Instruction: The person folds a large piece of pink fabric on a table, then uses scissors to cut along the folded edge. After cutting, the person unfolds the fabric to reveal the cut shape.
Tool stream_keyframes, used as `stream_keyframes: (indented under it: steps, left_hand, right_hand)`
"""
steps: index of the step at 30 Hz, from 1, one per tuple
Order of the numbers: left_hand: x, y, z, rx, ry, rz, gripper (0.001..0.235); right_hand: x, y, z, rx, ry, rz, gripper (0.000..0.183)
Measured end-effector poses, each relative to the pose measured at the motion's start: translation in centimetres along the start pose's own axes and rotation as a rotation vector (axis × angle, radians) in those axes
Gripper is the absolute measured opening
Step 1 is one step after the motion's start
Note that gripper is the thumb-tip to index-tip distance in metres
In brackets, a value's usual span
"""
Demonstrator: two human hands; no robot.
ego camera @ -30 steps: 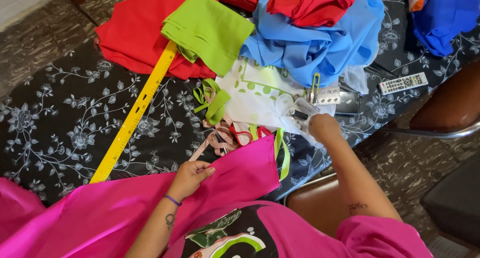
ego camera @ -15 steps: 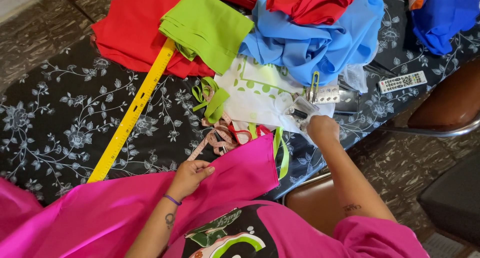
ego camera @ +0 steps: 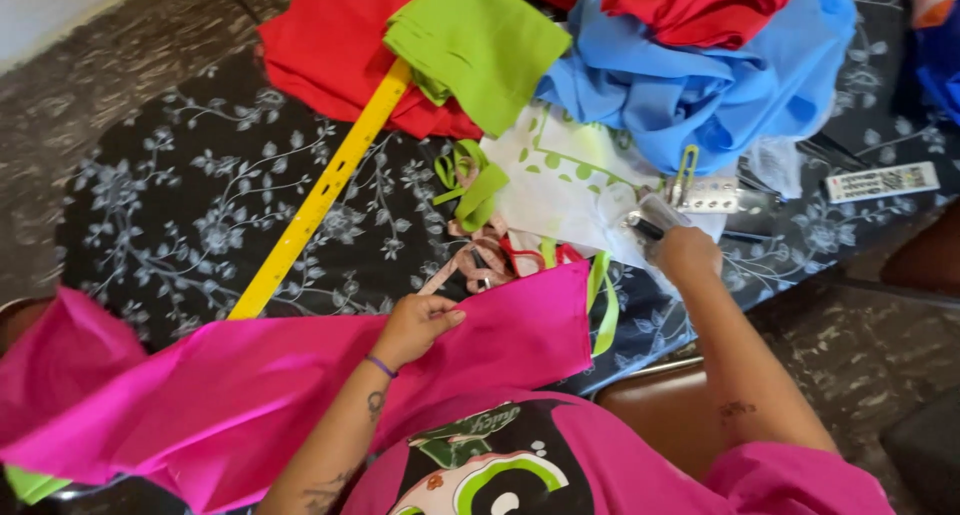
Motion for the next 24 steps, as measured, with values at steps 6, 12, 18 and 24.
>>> stream_keyframes:
  steps: [6,12,18,24]
  left_hand:
    - [-1.1,0.5,0.7,0.076,0.131,0.027,0.020]
    - [-2.1,0.8,1.6,0.090,0.249,-0.012,0.023]
    - [-2.7,-0.3,2.8,0.074,0.307,0.008,0.020]
    - [-2.2,-1.4,3.3,0.032,0.354,0.024,0.022]
  right_hand:
    - [-2.9,-2.9,-2.6,0.013,-0.042,-0.072,0.040]
    - [-6.8,-6.3,-3.5,0.152,-0.157,-0.049,0.035]
    - [-2.7,-12.1,-10.5,-0.205,0.338,0.071,0.025]
    - [3.5,-18.1,-20.5,-0.563,0.581,-0.064,0.018]
Point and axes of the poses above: each hand's wrist, its own y-axis towards the middle knuckle, its own x-axis out of the palm, z = x × y, the point moved 8 cm from there along y, towards the middle knuckle, and after that the axes turned 12 degrees about y, right-handed, at the moved point
